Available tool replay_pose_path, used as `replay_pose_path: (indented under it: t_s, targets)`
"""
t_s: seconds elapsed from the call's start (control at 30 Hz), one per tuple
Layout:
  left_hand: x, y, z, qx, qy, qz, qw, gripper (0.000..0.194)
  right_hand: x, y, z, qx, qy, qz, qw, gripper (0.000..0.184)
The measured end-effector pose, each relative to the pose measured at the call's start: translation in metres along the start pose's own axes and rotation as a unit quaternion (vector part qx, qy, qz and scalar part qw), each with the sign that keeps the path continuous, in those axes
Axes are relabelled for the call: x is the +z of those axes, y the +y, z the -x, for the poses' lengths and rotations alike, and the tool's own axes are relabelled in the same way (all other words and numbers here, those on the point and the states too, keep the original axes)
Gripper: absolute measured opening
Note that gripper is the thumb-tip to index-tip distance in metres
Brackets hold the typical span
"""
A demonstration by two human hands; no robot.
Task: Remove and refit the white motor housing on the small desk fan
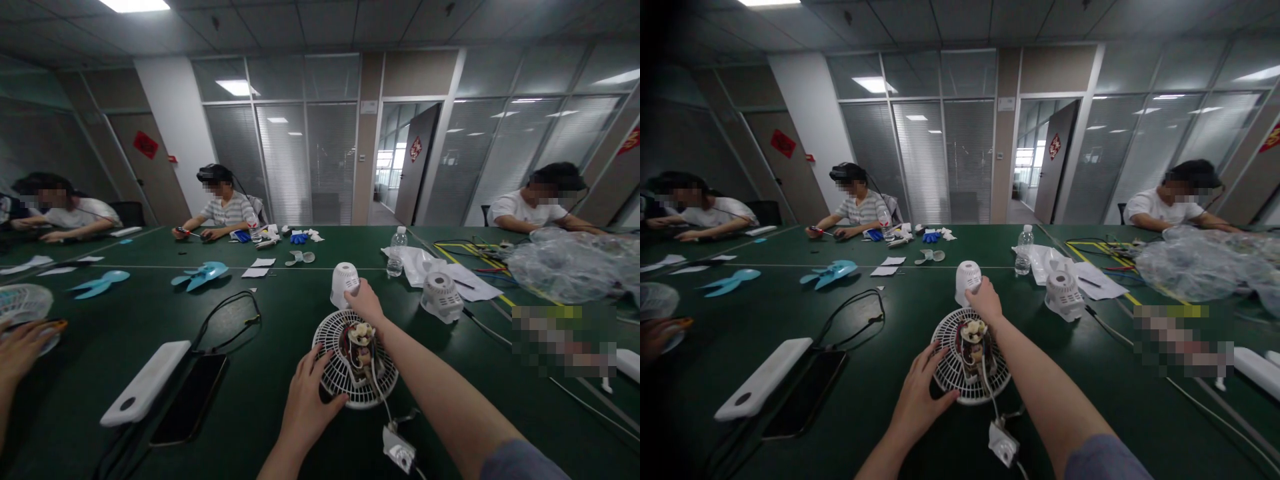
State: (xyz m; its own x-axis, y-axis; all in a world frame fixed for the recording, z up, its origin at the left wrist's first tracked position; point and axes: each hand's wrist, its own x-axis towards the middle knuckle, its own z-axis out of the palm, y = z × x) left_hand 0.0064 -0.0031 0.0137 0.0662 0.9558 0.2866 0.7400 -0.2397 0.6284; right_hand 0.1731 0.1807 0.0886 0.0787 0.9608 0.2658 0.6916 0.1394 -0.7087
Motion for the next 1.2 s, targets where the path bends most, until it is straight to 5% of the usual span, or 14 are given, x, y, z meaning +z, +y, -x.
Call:
replay_pose_path:
  t_s: [0.17, 0.33, 0.6, 0.8, 1.2]
  targets:
    - [0.002, -0.001, 0.0, -0.003, -0.001, -0.009, 1.0, 0.07, -0.032, -0.002, 0.017, -0.024, 0.058, -0.048, 0.997, 0.057]
    - [0.004, -0.003, -0.001, 0.012, 0.019, -0.003, 1.0, 0.069, -0.074, -0.003, 0.084, -0.066, 0.092, -0.095, 0.989, 0.059]
    - [0.002, -0.004, 0.005, 0.058, 0.034, 0.014, 0.998, 0.059, -0.077, 0.021, 0.185, -0.08, -0.023, 0.012, 0.996, 0.066]
    - [0.004, -0.004, 0.007, 0.069, 0.059, 0.032, 0.995, 0.052, -0.063, 0.034, 0.193, -0.073, -0.026, 0.017, 0.997, 0.073]
    - [0.008, -0.01, 0.005, 0.066, 0.084, 0.052, 0.993, 0.045, -0.067, 0.013, 0.184, -0.117, 0.005, 0.158, 0.98, 0.074]
